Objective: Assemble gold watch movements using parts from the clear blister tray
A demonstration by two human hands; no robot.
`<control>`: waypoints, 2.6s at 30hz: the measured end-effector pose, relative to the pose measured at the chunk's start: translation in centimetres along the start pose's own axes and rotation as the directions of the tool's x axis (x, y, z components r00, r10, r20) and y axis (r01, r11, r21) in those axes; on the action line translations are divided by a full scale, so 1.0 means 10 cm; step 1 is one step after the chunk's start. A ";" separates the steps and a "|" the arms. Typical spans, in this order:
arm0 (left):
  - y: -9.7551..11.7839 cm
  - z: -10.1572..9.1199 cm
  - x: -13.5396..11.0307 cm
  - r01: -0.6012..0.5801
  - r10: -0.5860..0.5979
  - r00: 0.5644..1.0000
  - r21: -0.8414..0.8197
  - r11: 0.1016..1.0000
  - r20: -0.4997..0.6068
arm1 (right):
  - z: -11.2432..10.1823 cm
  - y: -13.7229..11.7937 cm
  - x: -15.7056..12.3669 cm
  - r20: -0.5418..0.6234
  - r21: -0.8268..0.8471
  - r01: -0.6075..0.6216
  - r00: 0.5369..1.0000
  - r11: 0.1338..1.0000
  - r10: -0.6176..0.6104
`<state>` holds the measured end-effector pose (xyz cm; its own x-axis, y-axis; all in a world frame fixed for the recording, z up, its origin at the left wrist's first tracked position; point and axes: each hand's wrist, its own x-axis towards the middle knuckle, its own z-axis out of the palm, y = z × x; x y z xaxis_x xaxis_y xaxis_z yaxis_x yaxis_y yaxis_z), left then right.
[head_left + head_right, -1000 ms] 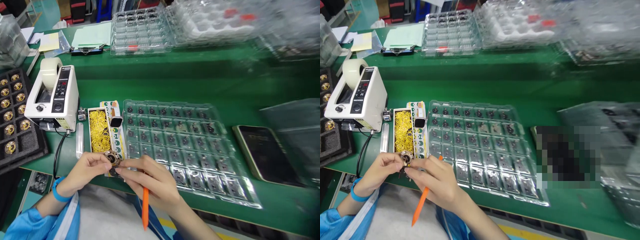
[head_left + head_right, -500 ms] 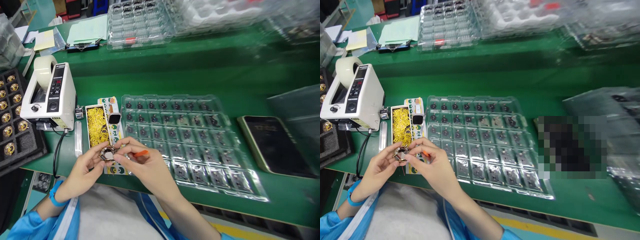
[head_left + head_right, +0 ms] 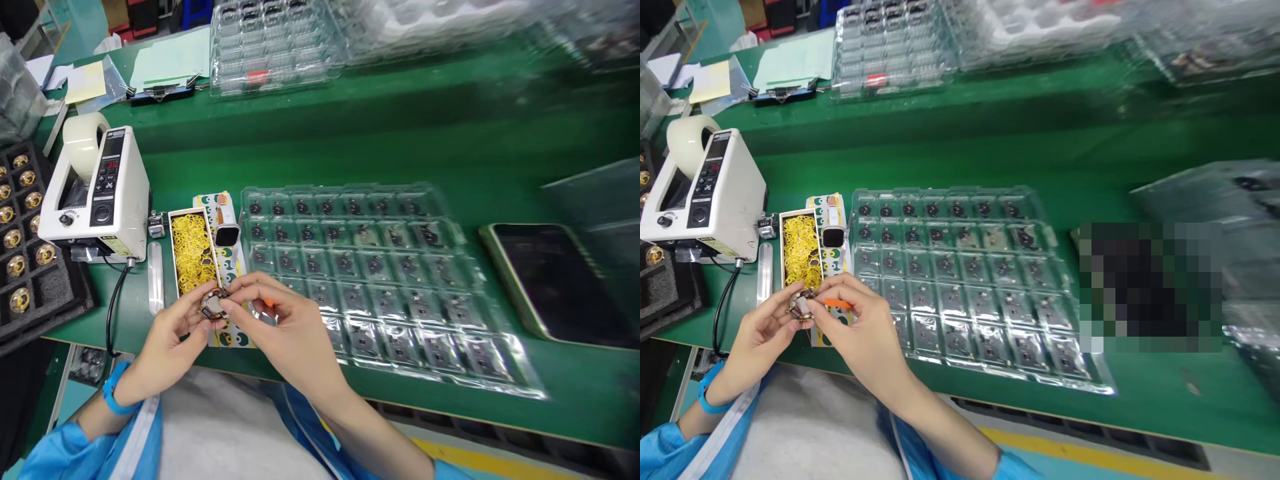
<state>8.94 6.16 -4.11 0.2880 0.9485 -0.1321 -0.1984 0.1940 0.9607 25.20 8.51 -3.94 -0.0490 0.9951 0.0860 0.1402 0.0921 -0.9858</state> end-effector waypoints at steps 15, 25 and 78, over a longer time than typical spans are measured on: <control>0.03 0.07 0.04 -0.017 0.017 0.999 -0.006 1.000 -0.045 | 0.00 -0.02 0.01 0.011 -0.104 0.041 0.999 0.994 -0.040; -0.04 0.19 0.13 0.054 -0.041 0.947 0.032 0.998 -0.319 | 0.09 0.04 -0.04 -0.033 -0.269 0.172 0.982 0.948 -0.187; -0.02 0.13 0.01 0.091 -0.034 0.962 0.199 0.976 -0.273 | 0.09 0.14 0.01 0.181 -0.560 0.692 0.639 0.456 -0.748</control>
<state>10.24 5.87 -3.97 0.0284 0.9736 -0.2264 0.0187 0.2259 0.9740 24.46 8.75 -5.43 -0.3148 0.5607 0.7659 0.5840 0.7505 -0.3094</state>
